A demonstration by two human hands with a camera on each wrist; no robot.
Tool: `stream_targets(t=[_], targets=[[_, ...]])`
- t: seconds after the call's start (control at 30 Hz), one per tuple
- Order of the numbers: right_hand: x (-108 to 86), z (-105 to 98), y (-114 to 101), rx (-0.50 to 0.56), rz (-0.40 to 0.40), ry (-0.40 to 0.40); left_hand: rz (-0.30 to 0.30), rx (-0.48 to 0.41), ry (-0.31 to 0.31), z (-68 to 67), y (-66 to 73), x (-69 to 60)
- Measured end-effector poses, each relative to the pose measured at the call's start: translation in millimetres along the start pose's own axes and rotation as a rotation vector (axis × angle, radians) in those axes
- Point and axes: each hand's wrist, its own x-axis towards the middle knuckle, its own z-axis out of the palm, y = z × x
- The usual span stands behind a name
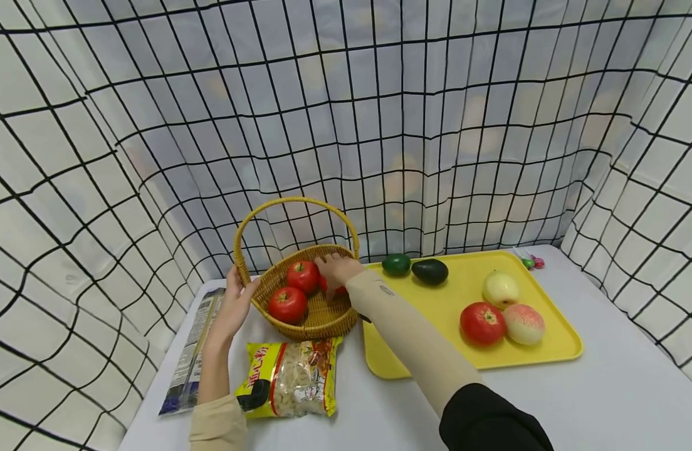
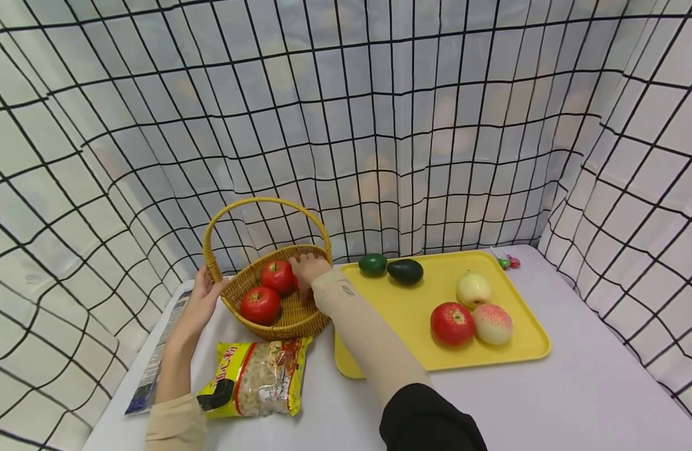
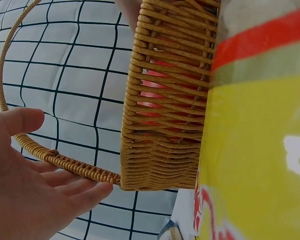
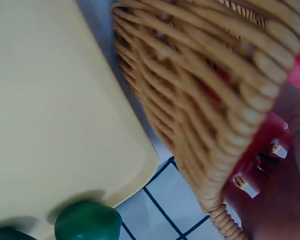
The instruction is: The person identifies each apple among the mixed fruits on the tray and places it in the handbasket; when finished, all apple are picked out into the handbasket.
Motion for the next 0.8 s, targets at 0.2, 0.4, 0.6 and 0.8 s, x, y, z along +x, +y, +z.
stream_targets(t=[0.2, 0.4, 0.6, 0.8], targets=[[-3.3, 12, 0, -0.146, -0.090, 0.087, -0.015, -0.002, 0.004, 2.6, -5.7, -1.8], [-26.3, 31, 3, -0.219, -0.230, 0.392, -0.011, -0.007, 0.004, 2.9, -6.0, -3.9], [-72.1, 36, 27, -0.190, -0.298, 0.602, 0.005, 0.011, -0.009, -0.5, -2.2, -3.5], [-119.0, 43, 77, 0.003, -0.206, 0.696, 0.030, -0.009, -0.006, 0.9, -0.9, -0.3]])
